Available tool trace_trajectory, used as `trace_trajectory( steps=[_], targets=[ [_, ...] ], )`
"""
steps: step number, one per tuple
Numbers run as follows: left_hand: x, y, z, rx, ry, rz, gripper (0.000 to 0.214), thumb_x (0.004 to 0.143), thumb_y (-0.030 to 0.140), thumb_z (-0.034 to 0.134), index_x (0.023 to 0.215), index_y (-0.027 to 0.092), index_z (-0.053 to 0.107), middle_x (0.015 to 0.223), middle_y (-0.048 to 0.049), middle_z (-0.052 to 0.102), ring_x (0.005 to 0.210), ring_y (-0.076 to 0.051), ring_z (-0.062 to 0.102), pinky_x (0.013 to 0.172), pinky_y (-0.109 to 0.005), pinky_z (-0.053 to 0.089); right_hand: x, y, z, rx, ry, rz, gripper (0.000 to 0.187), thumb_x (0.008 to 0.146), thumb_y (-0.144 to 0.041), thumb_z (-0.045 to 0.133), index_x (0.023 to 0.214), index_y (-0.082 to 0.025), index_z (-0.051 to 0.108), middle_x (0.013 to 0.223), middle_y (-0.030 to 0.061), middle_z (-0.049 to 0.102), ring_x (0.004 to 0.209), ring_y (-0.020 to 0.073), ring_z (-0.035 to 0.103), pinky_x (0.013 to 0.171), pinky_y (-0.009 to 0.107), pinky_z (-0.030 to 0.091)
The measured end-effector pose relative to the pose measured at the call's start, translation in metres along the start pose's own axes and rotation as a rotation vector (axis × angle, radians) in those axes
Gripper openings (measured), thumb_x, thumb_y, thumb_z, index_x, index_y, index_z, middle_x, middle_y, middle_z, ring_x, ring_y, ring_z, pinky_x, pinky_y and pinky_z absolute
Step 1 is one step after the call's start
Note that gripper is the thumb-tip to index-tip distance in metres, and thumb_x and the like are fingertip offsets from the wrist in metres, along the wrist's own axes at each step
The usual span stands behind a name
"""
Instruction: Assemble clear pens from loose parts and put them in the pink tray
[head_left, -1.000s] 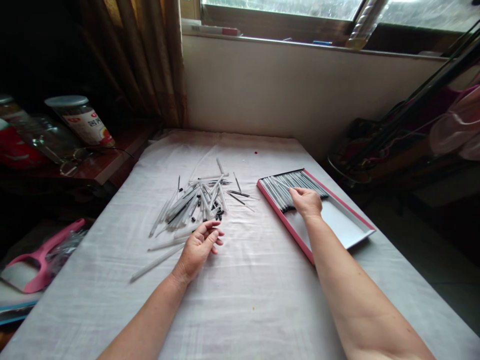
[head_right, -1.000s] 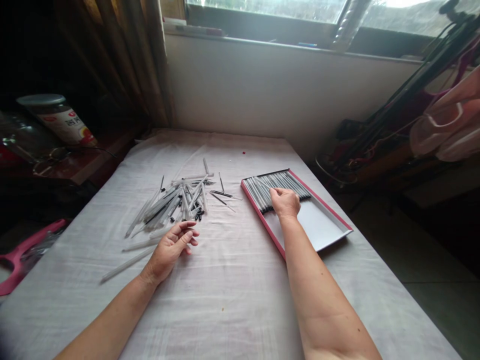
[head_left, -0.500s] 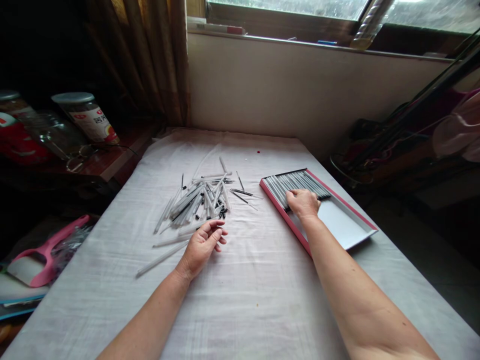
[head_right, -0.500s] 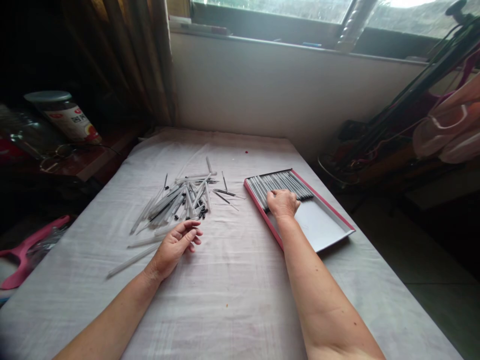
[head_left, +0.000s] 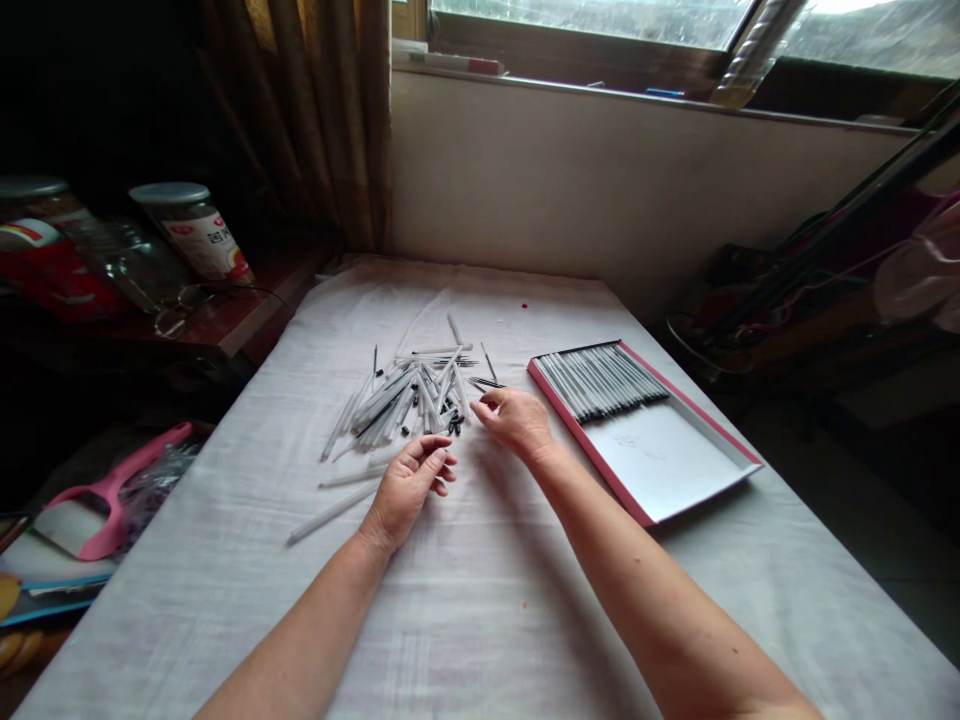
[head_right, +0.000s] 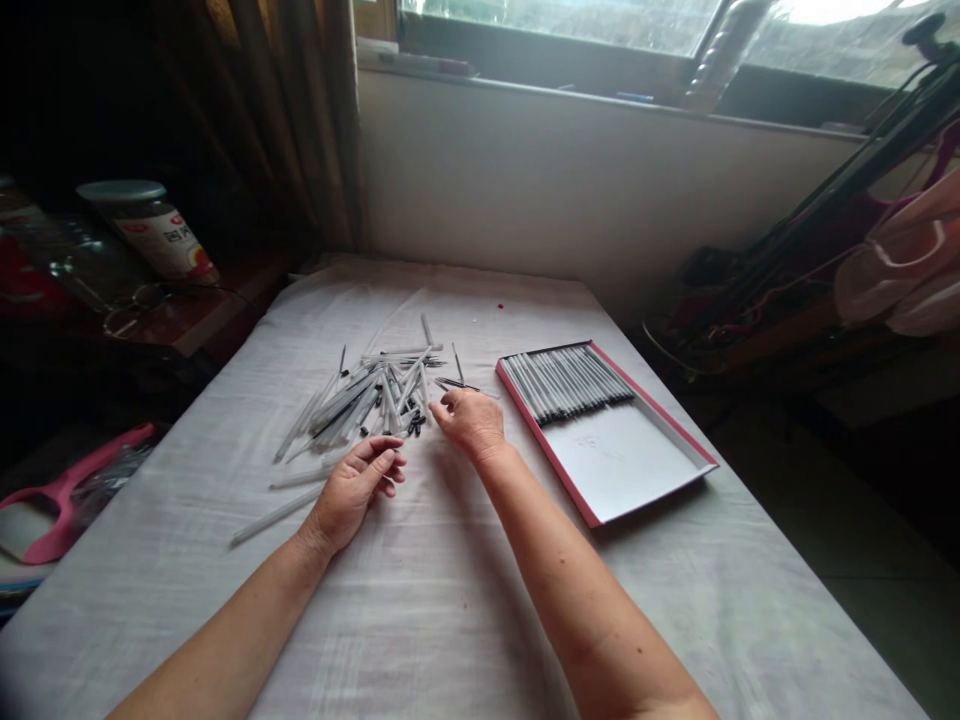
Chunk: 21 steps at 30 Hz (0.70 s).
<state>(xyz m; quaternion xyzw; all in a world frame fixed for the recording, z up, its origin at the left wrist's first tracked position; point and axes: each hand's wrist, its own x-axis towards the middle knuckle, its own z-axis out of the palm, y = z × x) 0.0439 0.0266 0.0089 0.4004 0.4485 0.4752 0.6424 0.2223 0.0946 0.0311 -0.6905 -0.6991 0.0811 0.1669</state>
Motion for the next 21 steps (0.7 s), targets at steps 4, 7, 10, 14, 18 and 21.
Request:
trace_trajectory(
  steps=[4, 7, 10, 14, 18, 21],
  targets=[
    [-0.001, 0.001, 0.0, -0.007, -0.01, -0.004, 0.043, 0.066, 0.045, 0.075, 0.095, 0.015, 0.064, 0.076, -0.0017, 0.066, 0.061, -0.01, 0.06, 0.05, -0.019, 0.045, -0.002, -0.013, 0.015, -0.029, -0.077, 0.063, 0.029, 0.083, -0.044, 0.055, 0.084, -0.025, 0.075, 0.085, 0.0067, 0.075, 0.078, 0.0225, 0.066, 0.063, 0.029, 0.042],
    [-0.001, 0.002, 0.001, -0.008, -0.021, -0.001, 0.042, 0.066, 0.045, 0.075, 0.094, 0.015, 0.064, 0.075, -0.0016, 0.065, 0.06, -0.01, 0.06, 0.049, -0.019, 0.045, -0.005, -0.008, 0.019, 0.025, -0.066, 0.106, 0.024, 0.082, -0.037, 0.054, 0.083, -0.024, 0.074, 0.085, 0.0063, 0.075, 0.078, 0.0218, 0.067, 0.064, 0.028, 0.043],
    [-0.002, 0.001, 0.001, 0.006, -0.025, 0.005, 0.042, 0.067, 0.045, 0.074, 0.094, 0.015, 0.063, 0.075, -0.0021, 0.065, 0.061, -0.01, 0.06, 0.05, -0.019, 0.045, -0.016, 0.0, 0.023, 0.175, 0.005, 0.146, 0.023, 0.082, -0.033, 0.053, 0.083, -0.022, 0.073, 0.082, 0.0049, 0.074, 0.076, 0.0194, 0.066, 0.067, 0.027, 0.045],
    [0.0, -0.003, 0.003, 0.032, 0.012, 0.042, 0.045, 0.069, 0.044, 0.073, 0.103, 0.016, 0.061, 0.086, -0.0042, 0.066, 0.066, -0.012, 0.062, 0.05, -0.019, 0.047, -0.048, 0.01, 0.03, 0.446, 0.141, 0.057, 0.022, 0.082, -0.034, 0.053, 0.083, -0.021, 0.07, 0.079, 0.0035, 0.072, 0.068, 0.0169, 0.064, 0.068, 0.027, 0.048],
    [0.002, -0.006, 0.003, 0.02, 0.113, 0.132, 0.054, 0.07, 0.044, 0.073, 0.115, 0.019, 0.057, 0.094, -0.0051, 0.063, 0.069, -0.012, 0.062, 0.044, -0.017, 0.045, -0.076, 0.018, 0.03, 0.547, 0.156, -0.106, 0.02, 0.082, -0.035, 0.055, 0.082, -0.021, 0.069, 0.078, 0.0046, 0.07, 0.067, 0.0168, 0.062, 0.066, 0.027, 0.049],
    [0.004, -0.009, 0.002, 0.025, 0.146, 0.161, 0.05, 0.07, 0.044, 0.073, 0.112, 0.02, 0.059, 0.087, -0.0024, 0.06, 0.065, -0.011, 0.06, 0.041, -0.015, 0.041, -0.084, 0.02, 0.026, 0.535, 0.131, -0.165, 0.017, 0.084, -0.033, 0.055, 0.083, -0.021, 0.068, 0.077, 0.0048, 0.069, 0.066, 0.0165, 0.061, 0.065, 0.027, 0.049]
  ],
)
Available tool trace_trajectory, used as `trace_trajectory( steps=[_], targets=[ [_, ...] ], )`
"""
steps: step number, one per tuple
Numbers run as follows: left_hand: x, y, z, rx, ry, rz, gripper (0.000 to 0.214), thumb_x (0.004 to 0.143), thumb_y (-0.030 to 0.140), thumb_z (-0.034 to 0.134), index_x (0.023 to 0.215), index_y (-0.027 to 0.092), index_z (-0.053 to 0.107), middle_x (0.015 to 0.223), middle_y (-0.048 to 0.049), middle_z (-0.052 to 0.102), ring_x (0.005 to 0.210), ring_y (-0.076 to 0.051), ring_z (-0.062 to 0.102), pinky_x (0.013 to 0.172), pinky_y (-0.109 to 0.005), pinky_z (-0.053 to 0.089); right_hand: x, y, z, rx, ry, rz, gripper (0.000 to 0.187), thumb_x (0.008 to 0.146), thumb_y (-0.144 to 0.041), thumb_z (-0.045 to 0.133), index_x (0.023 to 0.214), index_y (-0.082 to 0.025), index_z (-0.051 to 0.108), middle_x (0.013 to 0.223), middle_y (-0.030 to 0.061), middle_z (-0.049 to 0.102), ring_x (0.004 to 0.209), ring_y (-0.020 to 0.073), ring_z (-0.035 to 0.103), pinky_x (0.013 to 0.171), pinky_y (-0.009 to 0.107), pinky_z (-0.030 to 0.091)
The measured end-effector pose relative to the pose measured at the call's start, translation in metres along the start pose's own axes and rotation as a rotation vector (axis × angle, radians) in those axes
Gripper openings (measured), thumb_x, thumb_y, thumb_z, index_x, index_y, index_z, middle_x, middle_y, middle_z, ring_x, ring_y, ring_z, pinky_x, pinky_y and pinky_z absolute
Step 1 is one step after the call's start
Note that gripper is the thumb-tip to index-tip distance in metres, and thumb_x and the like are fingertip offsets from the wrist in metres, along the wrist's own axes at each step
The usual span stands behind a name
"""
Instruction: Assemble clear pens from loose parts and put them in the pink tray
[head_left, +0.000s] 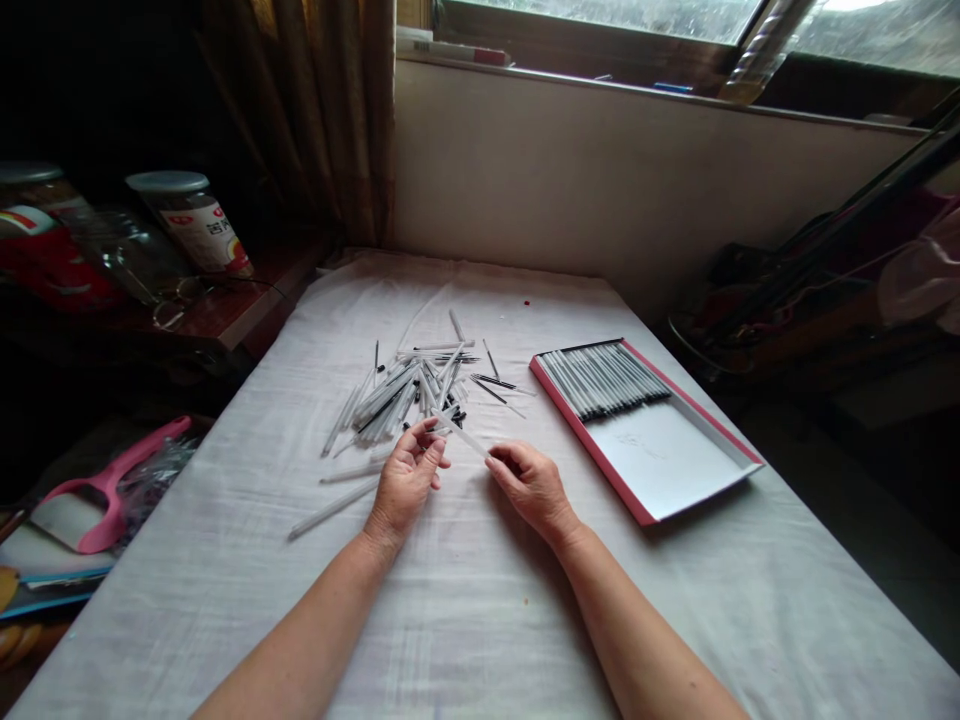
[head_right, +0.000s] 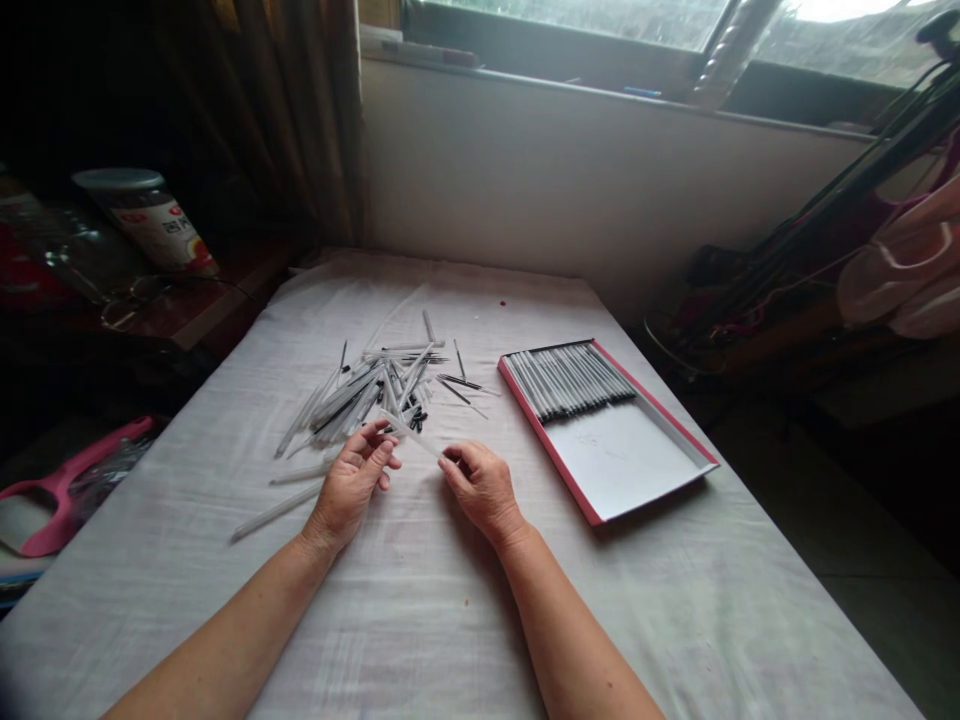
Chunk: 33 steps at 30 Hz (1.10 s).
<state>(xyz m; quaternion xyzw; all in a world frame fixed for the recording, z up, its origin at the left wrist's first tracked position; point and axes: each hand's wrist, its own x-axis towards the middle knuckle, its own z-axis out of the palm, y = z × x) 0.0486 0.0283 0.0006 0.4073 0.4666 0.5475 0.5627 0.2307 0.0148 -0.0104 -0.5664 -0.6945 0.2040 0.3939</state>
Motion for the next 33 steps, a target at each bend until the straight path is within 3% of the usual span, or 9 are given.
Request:
trace_trajectory(
  steps=[6, 9, 12, 15, 18, 21, 24, 28, 33],
  targets=[
    [0.002, -0.001, -0.003, -0.008, 0.018, -0.017, 0.045, 0.065, 0.046, 0.076, 0.098, 0.018, 0.062, 0.087, -0.0017, 0.063, 0.061, -0.009, 0.058, 0.039, -0.015, 0.038, -0.001, -0.003, 0.0, -0.084, -0.032, -0.049, 0.016, 0.085, -0.032, 0.053, 0.083, -0.021, 0.066, 0.075, 0.0042, 0.067, 0.065, 0.016, 0.06, 0.066, 0.027, 0.048],
    [-0.002, 0.003, -0.007, 0.109, -0.045, -0.022, 0.035, 0.071, 0.049, 0.071, 0.083, 0.017, 0.063, 0.07, 0.0001, 0.06, 0.053, -0.01, 0.054, 0.039, -0.018, 0.036, -0.003, -0.001, 0.0, -0.044, -0.016, 0.011, 0.015, 0.085, -0.032, 0.054, 0.086, -0.021, 0.064, 0.073, 0.0031, 0.067, 0.062, 0.0155, 0.06, 0.063, 0.026, 0.048],
    [-0.012, 0.01, -0.007, 0.399, -0.153, 0.16, 0.029, 0.079, 0.045, 0.063, 0.068, 0.018, 0.064, 0.06, -0.0014, 0.058, 0.054, -0.014, 0.054, 0.051, -0.025, 0.045, -0.005, 0.001, 0.0, 0.036, 0.024, 0.087, 0.015, 0.085, -0.033, 0.056, 0.088, -0.021, 0.063, 0.076, 0.0028, 0.069, 0.062, 0.0151, 0.062, 0.062, 0.025, 0.05],
    [-0.02, 0.014, -0.005, 0.669, -0.163, 0.504, 0.015, 0.081, 0.034, 0.063, 0.081, 0.023, 0.072, 0.084, -0.0069, 0.07, 0.088, -0.024, 0.064, 0.089, -0.04, 0.047, -0.006, 0.001, 0.001, 0.116, 0.039, 0.09, 0.014, 0.083, -0.033, 0.058, 0.087, -0.021, 0.065, 0.08, 0.0038, 0.071, 0.065, 0.0156, 0.064, 0.063, 0.026, 0.051],
    [-0.019, 0.012, -0.005, 0.888, -0.154, 0.675, 0.023, 0.083, 0.028, 0.061, 0.105, 0.028, 0.07, 0.112, -0.0066, 0.069, 0.121, -0.029, 0.052, 0.113, -0.051, 0.02, -0.007, -0.001, 0.002, 0.214, 0.034, 0.088, 0.015, 0.082, -0.034, 0.059, 0.086, -0.021, 0.066, 0.081, 0.0041, 0.072, 0.068, 0.016, 0.065, 0.063, 0.026, 0.052],
    [-0.011, 0.007, -0.01, 1.037, -0.176, 0.664, 0.027, 0.087, 0.029, 0.057, 0.112, 0.028, 0.067, 0.109, -0.0075, 0.071, 0.113, -0.029, 0.056, 0.113, -0.053, 0.015, -0.004, -0.001, 0.002, 0.306, 0.017, 0.109, 0.017, 0.082, -0.035, 0.061, 0.087, -0.02, 0.066, 0.081, 0.0041, 0.071, 0.068, 0.0159, 0.065, 0.064, 0.027, 0.053],
    [-0.006, 0.003, -0.015, 1.09, -0.2, 0.589, 0.024, 0.09, 0.032, 0.051, 0.105, 0.024, 0.069, 0.095, -0.0097, 0.072, 0.091, -0.026, 0.062, 0.101, -0.047, 0.034, 0.005, 0.004, -0.003, 0.348, 0.025, 0.129, 0.023, 0.083, -0.039, 0.059, 0.093, -0.019, 0.066, 0.081, 0.0051, 0.071, 0.069, 0.0166, 0.065, 0.064, 0.028, 0.053],
    [-0.007, 0.0, -0.015, 1.05, -0.171, 0.508, 0.027, 0.091, 0.034, 0.046, 0.104, 0.021, 0.066, 0.095, -0.0117, 0.069, 0.087, -0.026, 0.063, 0.079, -0.036, 0.046, 0.026, 0.017, -0.019, -0.037, 0.173, 0.18, 0.029, 0.085, -0.037, 0.054, 0.104, -0.018, 0.066, 0.088, 0.0072, 0.072, 0.07, 0.0177, 0.065, 0.07, 0.031, 0.051],
    [-0.007, -0.002, -0.012, 0.93, -0.09, 0.46, 0.022, 0.09, 0.028, 0.047, 0.104, 0.022, 0.063, 0.099, -0.0092, 0.069, 0.091, -0.025, 0.065, 0.081, -0.034, 0.048, 0.045, 0.024, -0.03, -0.645, 0.041, 0.265, 0.025, 0.085, -0.035, 0.057, 0.1, -0.02, 0.071, 0.097, 0.01, 0.068, 0.08, 0.0224, 0.065, 0.067, 0.03, 0.046]
  ],
)
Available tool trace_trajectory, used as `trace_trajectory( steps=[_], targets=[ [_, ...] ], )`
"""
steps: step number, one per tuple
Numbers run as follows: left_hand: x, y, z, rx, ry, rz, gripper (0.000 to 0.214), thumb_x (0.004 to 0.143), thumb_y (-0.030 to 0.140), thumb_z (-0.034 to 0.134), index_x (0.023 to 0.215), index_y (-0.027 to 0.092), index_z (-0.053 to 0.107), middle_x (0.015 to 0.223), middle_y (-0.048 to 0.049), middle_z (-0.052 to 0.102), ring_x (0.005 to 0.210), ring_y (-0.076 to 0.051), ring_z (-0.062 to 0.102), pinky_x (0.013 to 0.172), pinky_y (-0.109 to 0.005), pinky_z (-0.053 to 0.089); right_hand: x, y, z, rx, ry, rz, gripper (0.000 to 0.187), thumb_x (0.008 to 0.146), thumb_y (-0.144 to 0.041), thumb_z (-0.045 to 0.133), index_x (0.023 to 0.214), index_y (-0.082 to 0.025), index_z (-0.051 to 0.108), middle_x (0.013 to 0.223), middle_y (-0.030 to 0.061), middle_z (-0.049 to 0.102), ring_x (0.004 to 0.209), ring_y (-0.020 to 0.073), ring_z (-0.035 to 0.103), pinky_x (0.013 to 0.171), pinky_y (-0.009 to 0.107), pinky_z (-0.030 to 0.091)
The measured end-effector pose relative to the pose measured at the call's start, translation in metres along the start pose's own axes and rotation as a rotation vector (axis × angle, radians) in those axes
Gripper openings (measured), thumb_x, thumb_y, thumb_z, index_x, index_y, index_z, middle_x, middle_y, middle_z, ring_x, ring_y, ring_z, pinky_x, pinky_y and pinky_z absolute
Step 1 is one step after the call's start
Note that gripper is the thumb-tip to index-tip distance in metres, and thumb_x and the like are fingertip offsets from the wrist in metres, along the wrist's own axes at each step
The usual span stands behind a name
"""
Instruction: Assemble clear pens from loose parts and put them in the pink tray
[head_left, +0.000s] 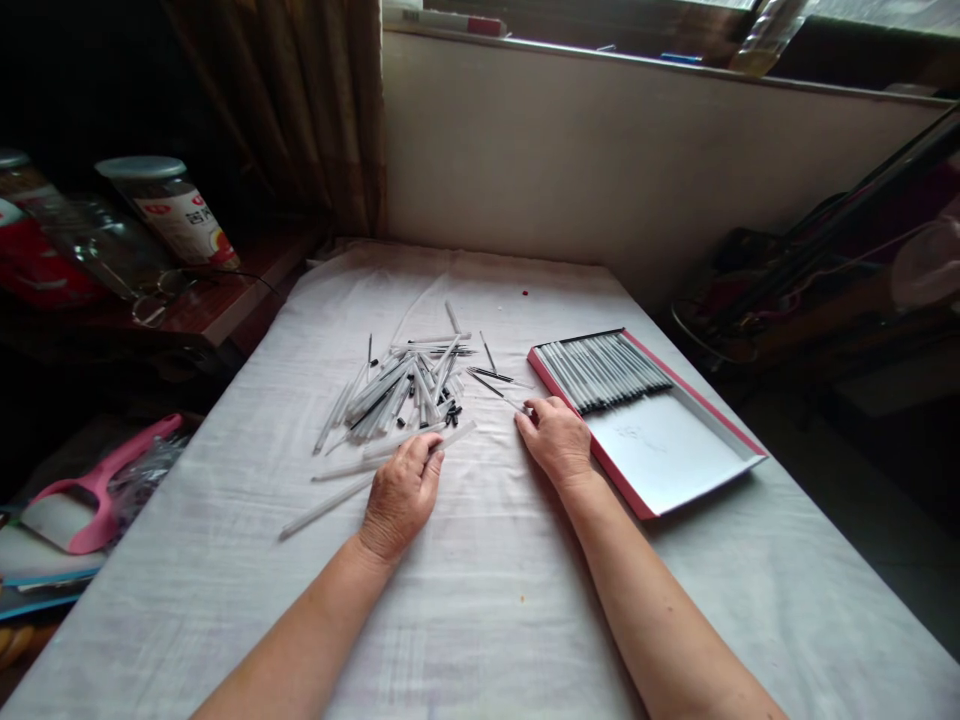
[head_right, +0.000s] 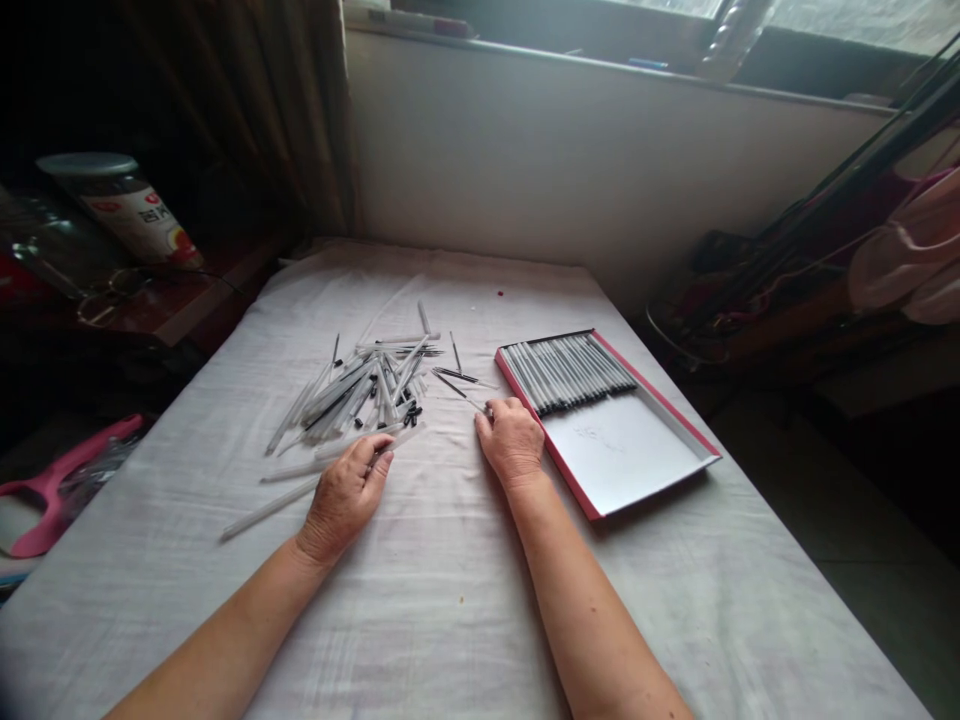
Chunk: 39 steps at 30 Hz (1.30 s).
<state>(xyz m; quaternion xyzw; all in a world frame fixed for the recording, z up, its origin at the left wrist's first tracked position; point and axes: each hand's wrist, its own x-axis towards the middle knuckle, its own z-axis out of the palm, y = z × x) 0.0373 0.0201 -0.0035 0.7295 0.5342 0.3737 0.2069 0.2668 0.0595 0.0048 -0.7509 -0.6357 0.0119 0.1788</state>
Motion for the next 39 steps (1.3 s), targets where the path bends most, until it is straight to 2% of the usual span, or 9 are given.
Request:
trace_trajectory(
  steps=[3, 6, 10, 12, 15, 21, 24, 33, 39],
  targets=[
    [0.001, -0.001, 0.0, -0.037, 0.017, -0.02, 0.021, 0.088, 0.026, 0.049, 0.103, 0.023, 0.063, 0.099, -0.0072, 0.07, 0.092, -0.024, 0.065, 0.082, -0.033, 0.048, 0.004, -0.001, 0.002, -0.049, -0.027, 0.016, 0.022, 0.087, -0.033, 0.054, 0.091, -0.022, 0.072, 0.096, 0.0091, 0.068, 0.078, 0.0213, 0.065, 0.064, 0.029, 0.044],
    [0.002, -0.003, 0.0, -0.064, 0.035, -0.041, 0.019, 0.087, 0.027, 0.051, 0.102, 0.023, 0.064, 0.097, -0.006, 0.07, 0.09, -0.022, 0.066, 0.081, -0.031, 0.049, 0.003, 0.003, 0.007, 0.039, 0.018, 0.0, 0.021, 0.086, -0.029, 0.052, 0.088, -0.02, 0.071, 0.095, 0.0085, 0.068, 0.076, 0.0197, 0.065, 0.067, 0.028, 0.045],
    [0.003, -0.006, 0.001, -0.066, 0.077, -0.034, 0.019, 0.087, 0.027, 0.052, 0.099, 0.021, 0.064, 0.094, -0.0053, 0.071, 0.085, -0.02, 0.066, 0.08, -0.03, 0.051, -0.002, 0.013, 0.01, 0.425, 0.13, 0.03, 0.022, 0.085, -0.035, 0.052, 0.086, -0.018, 0.066, 0.081, 0.0063, 0.071, 0.069, 0.0188, 0.066, 0.069, 0.03, 0.048],
    [0.004, -0.007, 0.001, -0.057, 0.085, -0.027, 0.019, 0.087, 0.028, 0.052, 0.1, 0.02, 0.064, 0.093, -0.0051, 0.071, 0.084, -0.019, 0.066, 0.079, -0.029, 0.051, -0.006, 0.013, 0.006, 0.683, 0.193, 0.101, 0.026, 0.084, -0.042, 0.054, 0.086, -0.018, 0.064, 0.076, 0.0052, 0.071, 0.066, 0.0188, 0.068, 0.063, 0.029, 0.05],
    [0.004, -0.008, 0.001, -0.044, 0.076, -0.016, 0.019, 0.088, 0.028, 0.052, 0.1, 0.02, 0.064, 0.093, -0.0051, 0.071, 0.085, -0.018, 0.066, 0.079, -0.028, 0.051, -0.01, 0.007, -0.006, 1.005, 0.306, 0.208, 0.03, 0.082, -0.046, 0.057, 0.087, -0.017, 0.061, 0.084, 0.0071, 0.072, 0.067, 0.018, 0.069, 0.05, 0.024, 0.048],
    [0.003, -0.008, 0.001, -0.027, 0.057, 0.003, 0.02, 0.088, 0.028, 0.052, 0.101, 0.02, 0.064, 0.094, -0.0051, 0.07, 0.084, -0.018, 0.066, 0.077, -0.028, 0.052, -0.008, -0.01, -0.03, 1.387, 0.422, 0.311, 0.025, 0.077, -0.041, 0.066, 0.083, -0.017, 0.059, 0.08, 0.0033, 0.073, 0.06, 0.0119, 0.067, 0.048, 0.019, 0.05],
    [0.003, -0.009, 0.001, -0.015, 0.051, 0.02, 0.02, 0.089, 0.028, 0.052, 0.102, 0.02, 0.064, 0.095, -0.005, 0.07, 0.085, -0.018, 0.066, 0.079, -0.028, 0.051, -0.007, -0.013, -0.035, 1.473, 0.378, 0.35, 0.026, 0.074, -0.04, 0.069, 0.083, -0.017, 0.058, 0.078, 0.0023, 0.073, 0.058, 0.0112, 0.067, 0.047, 0.018, 0.049],
    [0.002, -0.009, 0.001, 0.005, 0.048, 0.078, 0.018, 0.089, 0.025, 0.053, 0.102, 0.02, 0.064, 0.094, -0.005, 0.07, 0.084, -0.017, 0.066, 0.077, -0.026, 0.052, -0.009, -0.015, -0.033, 1.5, 0.271, 0.41, 0.031, 0.069, -0.042, 0.073, 0.08, -0.018, 0.058, 0.075, 0.0018, 0.072, 0.056, 0.0106, 0.065, 0.045, 0.018, 0.048],
    [-0.001, -0.005, 0.001, 0.07, 0.009, 0.2, 0.02, 0.091, 0.026, 0.051, 0.104, 0.02, 0.065, 0.092, -0.0059, 0.072, 0.085, -0.018, 0.068, 0.078, -0.029, 0.052, -0.014, -0.022, -0.025, 1.481, 0.02, 0.404, 0.032, 0.064, -0.044, 0.075, 0.075, -0.017, 0.062, 0.076, 0.0025, 0.071, 0.057, 0.0103, 0.063, 0.048, 0.019, 0.049]
  ],
)
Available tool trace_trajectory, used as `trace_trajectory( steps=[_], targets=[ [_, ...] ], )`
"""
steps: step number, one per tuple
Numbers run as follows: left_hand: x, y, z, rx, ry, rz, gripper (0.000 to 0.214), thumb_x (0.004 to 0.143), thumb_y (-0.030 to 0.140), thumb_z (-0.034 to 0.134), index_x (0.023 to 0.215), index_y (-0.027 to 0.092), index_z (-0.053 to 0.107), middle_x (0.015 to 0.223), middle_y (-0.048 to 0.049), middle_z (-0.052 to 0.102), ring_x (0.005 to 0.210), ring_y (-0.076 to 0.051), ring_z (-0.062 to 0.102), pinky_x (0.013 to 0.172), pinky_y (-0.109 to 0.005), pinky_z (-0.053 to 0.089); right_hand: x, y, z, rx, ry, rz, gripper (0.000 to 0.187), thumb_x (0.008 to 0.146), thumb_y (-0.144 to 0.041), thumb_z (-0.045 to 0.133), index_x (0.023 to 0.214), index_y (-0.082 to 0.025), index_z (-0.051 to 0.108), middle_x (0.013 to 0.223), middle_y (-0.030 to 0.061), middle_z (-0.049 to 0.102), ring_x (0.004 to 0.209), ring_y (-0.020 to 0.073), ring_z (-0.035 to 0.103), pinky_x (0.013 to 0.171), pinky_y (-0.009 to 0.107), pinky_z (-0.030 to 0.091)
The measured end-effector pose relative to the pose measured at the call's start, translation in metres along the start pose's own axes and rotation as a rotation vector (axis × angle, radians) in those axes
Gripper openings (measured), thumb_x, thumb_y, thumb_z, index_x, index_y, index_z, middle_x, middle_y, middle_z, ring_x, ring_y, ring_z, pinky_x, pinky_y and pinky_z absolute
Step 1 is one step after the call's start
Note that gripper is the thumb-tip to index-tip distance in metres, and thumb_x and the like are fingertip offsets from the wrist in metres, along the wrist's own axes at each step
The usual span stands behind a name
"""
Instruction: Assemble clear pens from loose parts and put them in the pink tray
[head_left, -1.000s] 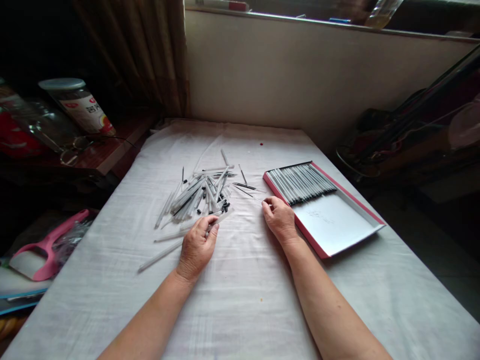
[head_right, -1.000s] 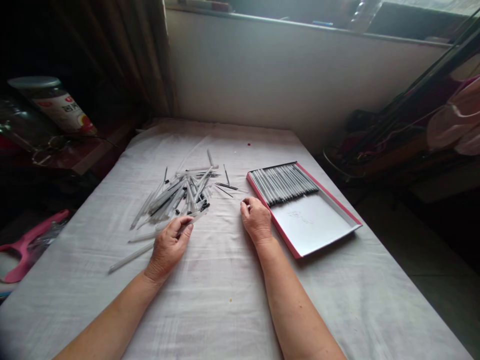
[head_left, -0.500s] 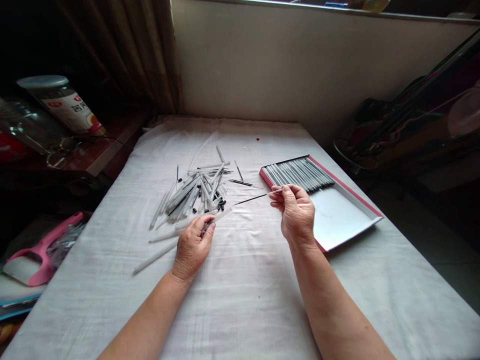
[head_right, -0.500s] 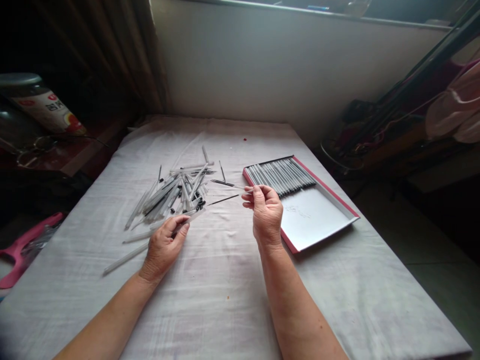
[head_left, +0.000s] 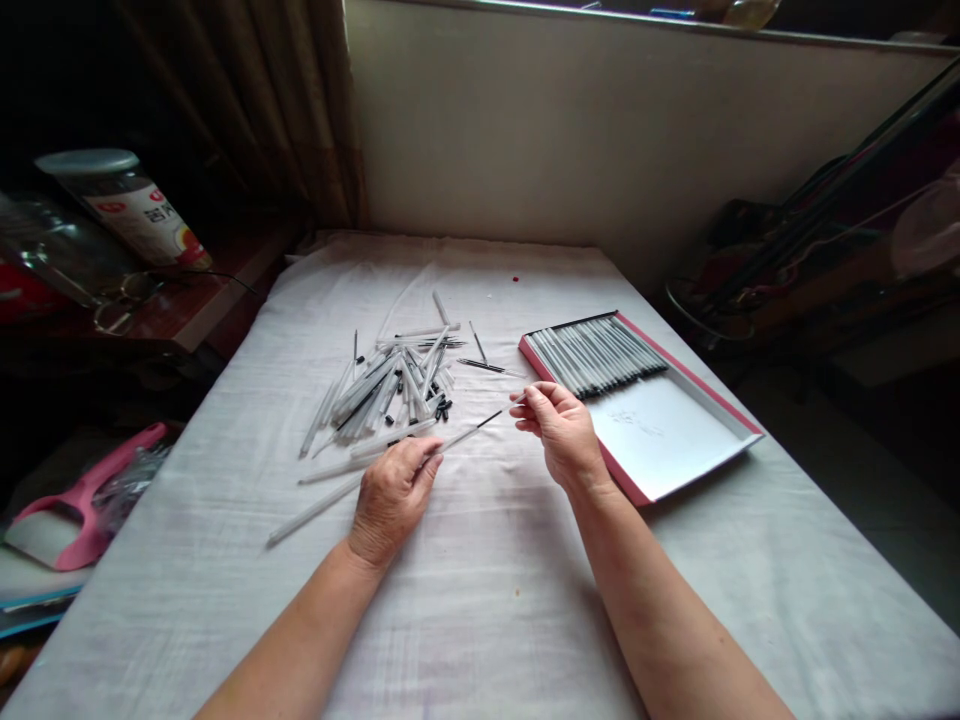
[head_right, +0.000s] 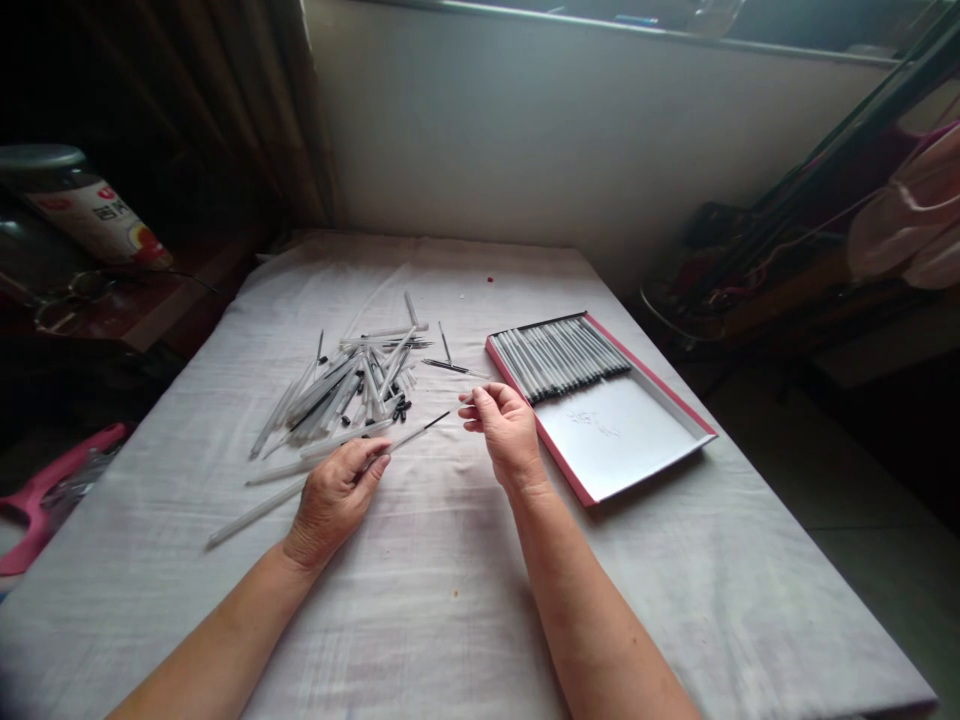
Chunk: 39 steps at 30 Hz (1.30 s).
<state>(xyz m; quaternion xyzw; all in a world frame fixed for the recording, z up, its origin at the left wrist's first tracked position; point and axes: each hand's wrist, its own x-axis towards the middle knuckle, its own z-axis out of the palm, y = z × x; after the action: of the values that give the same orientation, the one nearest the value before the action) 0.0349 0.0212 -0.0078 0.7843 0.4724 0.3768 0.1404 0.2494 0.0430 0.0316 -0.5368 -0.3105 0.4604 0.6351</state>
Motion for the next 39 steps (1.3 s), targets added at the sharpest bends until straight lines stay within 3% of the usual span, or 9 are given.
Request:
trace_trajectory(
  steps=[6, 16, 20, 23, 26, 30, 34, 39],
  targets=[
    [-0.001, 0.001, 0.0, 0.008, 0.015, -0.014, 0.021, 0.092, 0.028, 0.051, 0.105, 0.02, 0.065, 0.094, -0.0058, 0.074, 0.083, -0.018, 0.07, 0.077, -0.029, 0.054, -0.018, 0.018, 0.024, -0.167, -0.224, 0.02, 0.026, 0.065, -0.041, 0.074, 0.072, -0.017, 0.069, 0.063, 0.0009, 0.066, 0.059, 0.0135, 0.063, 0.048, 0.021, 0.046],
    [0.001, 0.0, -0.001, -0.096, 0.007, -0.131, 0.022, 0.09, 0.03, 0.05, 0.103, 0.02, 0.065, 0.088, -0.0056, 0.075, 0.08, -0.019, 0.071, 0.075, -0.028, 0.054, -0.028, 0.023, 0.031, -0.347, -0.248, -0.317, 0.024, 0.08, -0.039, 0.063, 0.083, -0.019, 0.075, 0.079, 0.0063, 0.073, 0.065, 0.0161, 0.065, 0.061, 0.028, 0.052],
    [0.002, 0.0, -0.002, -0.178, -0.008, -0.211, 0.023, 0.09, 0.031, 0.048, 0.104, 0.02, 0.064, 0.083, -0.0046, 0.074, 0.075, -0.018, 0.07, 0.072, -0.028, 0.054, -0.02, 0.021, 0.035, -0.241, -0.311, -0.174, 0.026, 0.079, -0.042, 0.062, 0.083, -0.018, 0.074, 0.072, 0.0044, 0.072, 0.057, 0.0136, 0.064, 0.05, 0.023, 0.048],
    [0.003, -0.001, -0.001, -0.26, -0.004, -0.285, 0.024, 0.09, 0.033, 0.048, 0.103, 0.019, 0.062, 0.079, -0.0034, 0.073, 0.065, -0.015, 0.068, 0.066, -0.026, 0.053, 0.003, 0.026, 0.038, -0.203, -0.293, -0.082, 0.03, 0.081, -0.038, 0.058, 0.1, -0.018, 0.071, 0.075, 0.0032, 0.073, 0.055, 0.0122, 0.064, 0.047, 0.021, 0.046],
    [0.004, -0.003, -0.001, -0.324, 0.013, -0.342, 0.025, 0.089, 0.036, 0.048, 0.101, 0.018, 0.062, 0.077, -0.0035, 0.072, 0.06, -0.014, 0.066, 0.062, -0.025, 0.053, 0.036, 0.033, 0.042, -0.428, -0.215, -0.16, 0.028, 0.081, -0.023, 0.052, 0.102, -0.019, 0.069, 0.087, 0.0038, 0.074, 0.068, 0.0135, 0.067, 0.06, 0.025, 0.053],
    [0.006, -0.004, -0.001, -0.375, 0.028, -0.392, 0.027, 0.087, 0.038, 0.049, 0.1, 0.018, 0.062, 0.076, -0.0036, 0.072, 0.059, -0.014, 0.065, 0.059, -0.025, 0.053, 0.068, 0.035, 0.054, -0.945, -0.305, -0.373, 0.028, 0.079, -0.013, 0.053, 0.097, -0.023, 0.072, 0.103, 0.0042, 0.073, 0.091, 0.018, 0.067, 0.088, 0.032, 0.05],
    [0.007, -0.005, 0.0, -0.399, 0.028, -0.4, 0.027, 0.087, 0.036, 0.05, 0.101, 0.017, 0.062, 0.076, -0.0035, 0.072, 0.059, -0.013, 0.065, 0.059, -0.025, 0.053, 0.081, 0.031, 0.069, -1.3, -0.435, -0.406, 0.028, 0.082, -0.021, 0.056, 0.105, -0.026, 0.07, 0.108, 0.0044, 0.071, 0.09, 0.0204, 0.067, 0.084, 0.031, 0.049],
    [0.006, -0.006, 0.001, -0.406, 0.022, -0.409, 0.026, 0.087, 0.036, 0.05, 0.101, 0.017, 0.062, 0.076, -0.0036, 0.072, 0.059, -0.013, 0.065, 0.059, -0.025, 0.053, 0.083, 0.027, 0.077, -1.433, -0.492, -0.412, 0.035, 0.081, -0.02, 0.055, 0.112, -0.028, 0.067, 0.102, 0.0041, 0.071, 0.089, 0.0215, 0.066, 0.078, 0.03, 0.048]
  ],
)
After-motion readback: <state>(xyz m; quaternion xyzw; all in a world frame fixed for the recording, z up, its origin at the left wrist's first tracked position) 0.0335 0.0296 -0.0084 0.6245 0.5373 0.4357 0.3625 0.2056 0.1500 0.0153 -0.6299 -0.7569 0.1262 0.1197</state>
